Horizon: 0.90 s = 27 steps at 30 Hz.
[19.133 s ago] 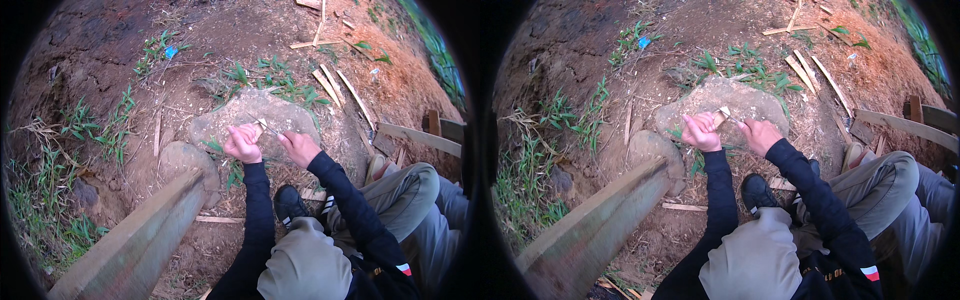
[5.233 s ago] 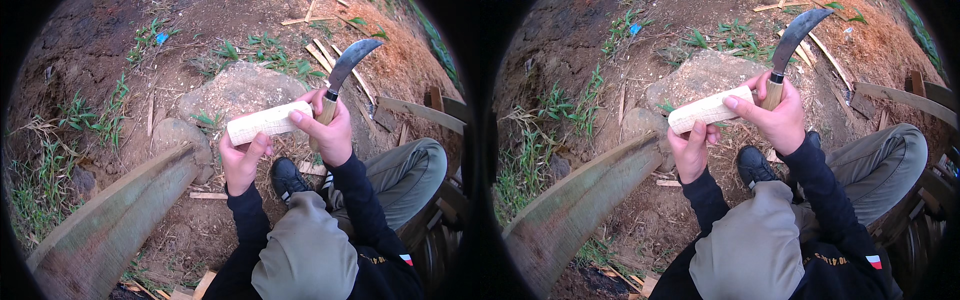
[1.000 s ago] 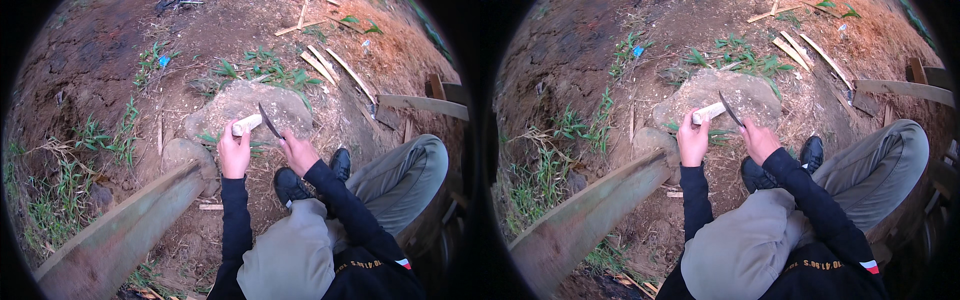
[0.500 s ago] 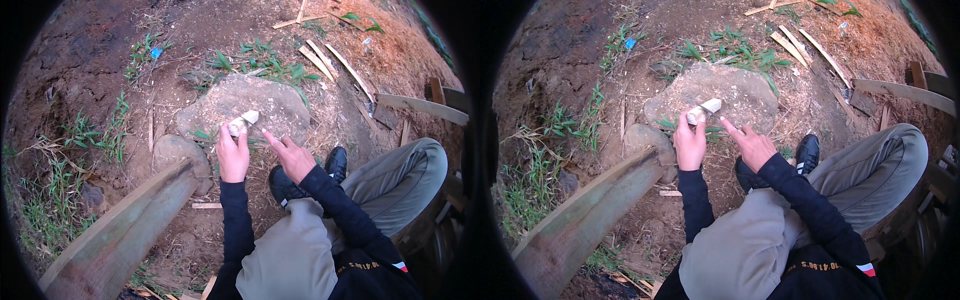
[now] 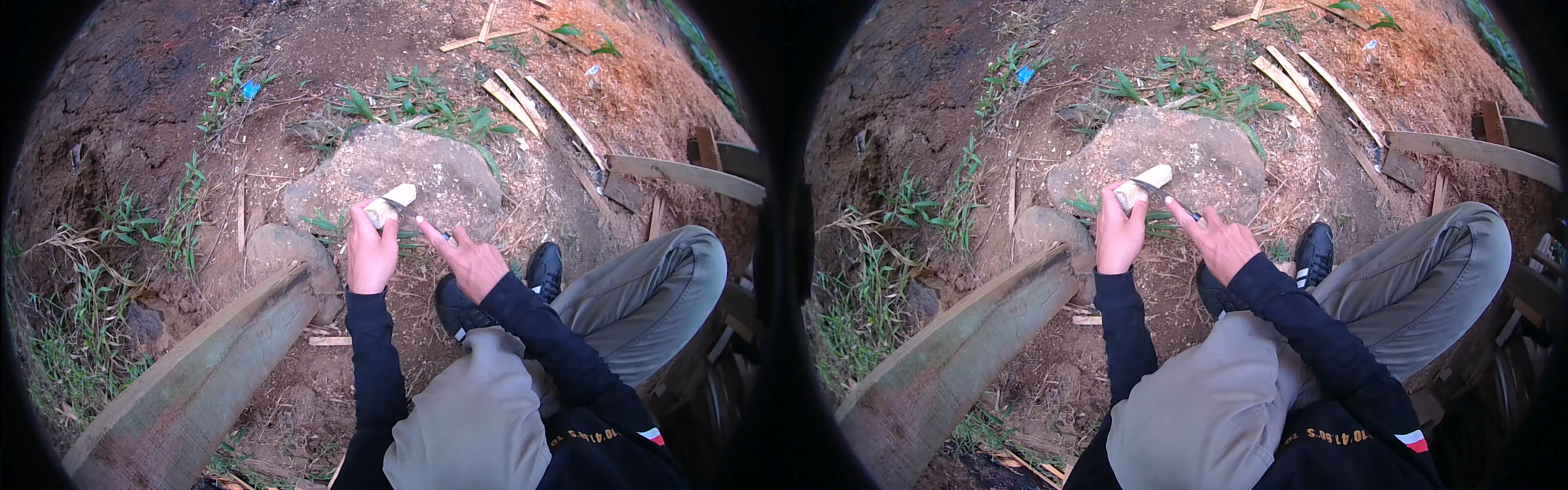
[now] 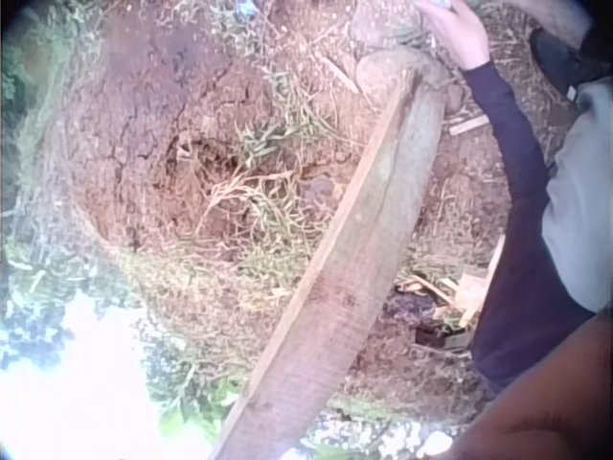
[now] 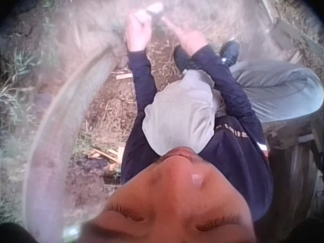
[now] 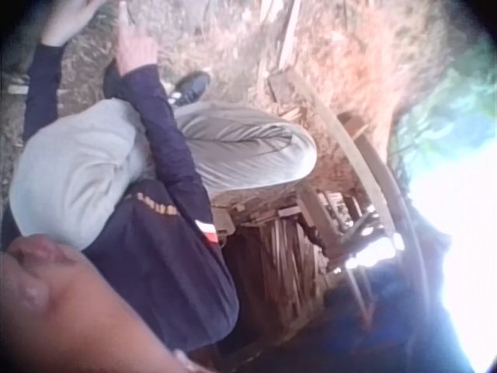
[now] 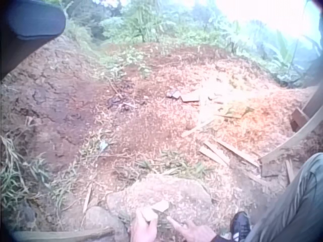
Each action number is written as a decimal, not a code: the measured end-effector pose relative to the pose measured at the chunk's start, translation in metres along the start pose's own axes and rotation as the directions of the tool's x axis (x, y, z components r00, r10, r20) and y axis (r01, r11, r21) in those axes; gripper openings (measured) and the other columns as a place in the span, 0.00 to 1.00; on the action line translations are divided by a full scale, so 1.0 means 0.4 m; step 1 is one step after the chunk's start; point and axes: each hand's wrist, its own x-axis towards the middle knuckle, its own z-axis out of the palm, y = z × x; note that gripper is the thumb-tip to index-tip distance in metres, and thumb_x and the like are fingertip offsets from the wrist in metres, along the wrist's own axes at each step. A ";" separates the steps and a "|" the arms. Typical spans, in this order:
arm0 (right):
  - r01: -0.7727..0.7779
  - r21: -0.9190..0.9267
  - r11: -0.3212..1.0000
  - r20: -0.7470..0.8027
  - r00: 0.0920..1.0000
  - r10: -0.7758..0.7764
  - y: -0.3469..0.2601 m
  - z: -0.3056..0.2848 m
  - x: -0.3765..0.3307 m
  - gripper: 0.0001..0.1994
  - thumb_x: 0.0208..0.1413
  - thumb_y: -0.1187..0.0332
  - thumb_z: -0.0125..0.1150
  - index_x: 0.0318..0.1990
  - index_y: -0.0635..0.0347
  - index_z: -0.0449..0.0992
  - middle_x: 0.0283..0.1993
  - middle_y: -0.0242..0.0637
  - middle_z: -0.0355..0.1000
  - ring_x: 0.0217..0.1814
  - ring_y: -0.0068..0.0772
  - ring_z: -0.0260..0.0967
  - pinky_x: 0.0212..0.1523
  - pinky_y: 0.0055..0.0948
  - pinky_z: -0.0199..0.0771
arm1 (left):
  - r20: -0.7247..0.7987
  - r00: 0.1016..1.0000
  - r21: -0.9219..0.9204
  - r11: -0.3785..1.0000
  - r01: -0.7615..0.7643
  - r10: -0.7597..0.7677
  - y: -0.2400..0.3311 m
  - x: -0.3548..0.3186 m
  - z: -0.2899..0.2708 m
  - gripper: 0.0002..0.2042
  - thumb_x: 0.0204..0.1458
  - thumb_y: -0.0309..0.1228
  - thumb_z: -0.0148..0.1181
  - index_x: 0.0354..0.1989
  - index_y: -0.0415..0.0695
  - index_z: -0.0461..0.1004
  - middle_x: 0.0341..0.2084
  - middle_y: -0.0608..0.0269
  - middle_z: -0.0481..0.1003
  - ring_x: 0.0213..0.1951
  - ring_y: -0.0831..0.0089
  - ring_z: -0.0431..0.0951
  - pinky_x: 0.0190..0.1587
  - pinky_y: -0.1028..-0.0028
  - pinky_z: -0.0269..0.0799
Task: The person sits on the ground and uses a curved knife to carve a small rectangular piece of wood. They repeatedly shave thin layers off the wood, rotating it to work on different sides, and occasionally inspect the carved surface.
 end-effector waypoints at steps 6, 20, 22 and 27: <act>-0.009 -0.147 0.989 0.007 1.000 0.010 -0.002 0.001 0.007 0.41 0.55 0.72 0.52 0.73 0.31 0.41 0.37 0.48 0.65 0.19 0.45 0.70 0.18 0.40 0.73 | 0.013 0.997 0.021 0.997 -0.073 0.073 -0.013 0.012 0.001 0.19 0.55 0.31 0.58 0.50 0.33 0.62 0.39 0.38 0.76 0.42 0.42 0.77 0.45 0.55 0.70; 0.007 -0.100 0.995 0.027 1.000 -0.004 -0.011 0.007 0.021 0.40 0.54 0.73 0.52 0.73 0.36 0.44 0.34 0.48 0.66 0.20 0.46 0.71 0.20 0.42 0.74 | -0.027 0.999 -0.002 1.000 -0.027 0.027 -0.017 -0.003 0.029 0.17 0.56 0.27 0.54 0.48 0.31 0.56 0.42 0.33 0.68 0.47 0.40 0.71 0.49 0.54 0.64; 0.012 -0.109 0.994 -0.005 1.000 -0.013 -0.018 0.008 0.032 0.40 0.54 0.73 0.52 0.73 0.36 0.45 0.34 0.48 0.66 0.20 0.46 0.72 0.20 0.43 0.74 | -0.030 0.999 -0.001 0.999 -0.045 0.044 -0.015 -0.008 0.036 0.18 0.56 0.27 0.53 0.48 0.30 0.56 0.42 0.33 0.68 0.47 0.40 0.71 0.49 0.55 0.64; 0.002 -0.064 0.998 0.033 0.999 0.000 -0.025 -0.018 0.014 0.39 0.54 0.73 0.53 0.73 0.37 0.46 0.33 0.46 0.66 0.19 0.45 0.70 0.20 0.42 0.74 | -0.028 0.998 -0.004 0.999 -0.054 0.053 -0.032 -0.004 0.038 0.18 0.57 0.28 0.53 0.48 0.30 0.56 0.41 0.33 0.68 0.46 0.39 0.71 0.49 0.55 0.64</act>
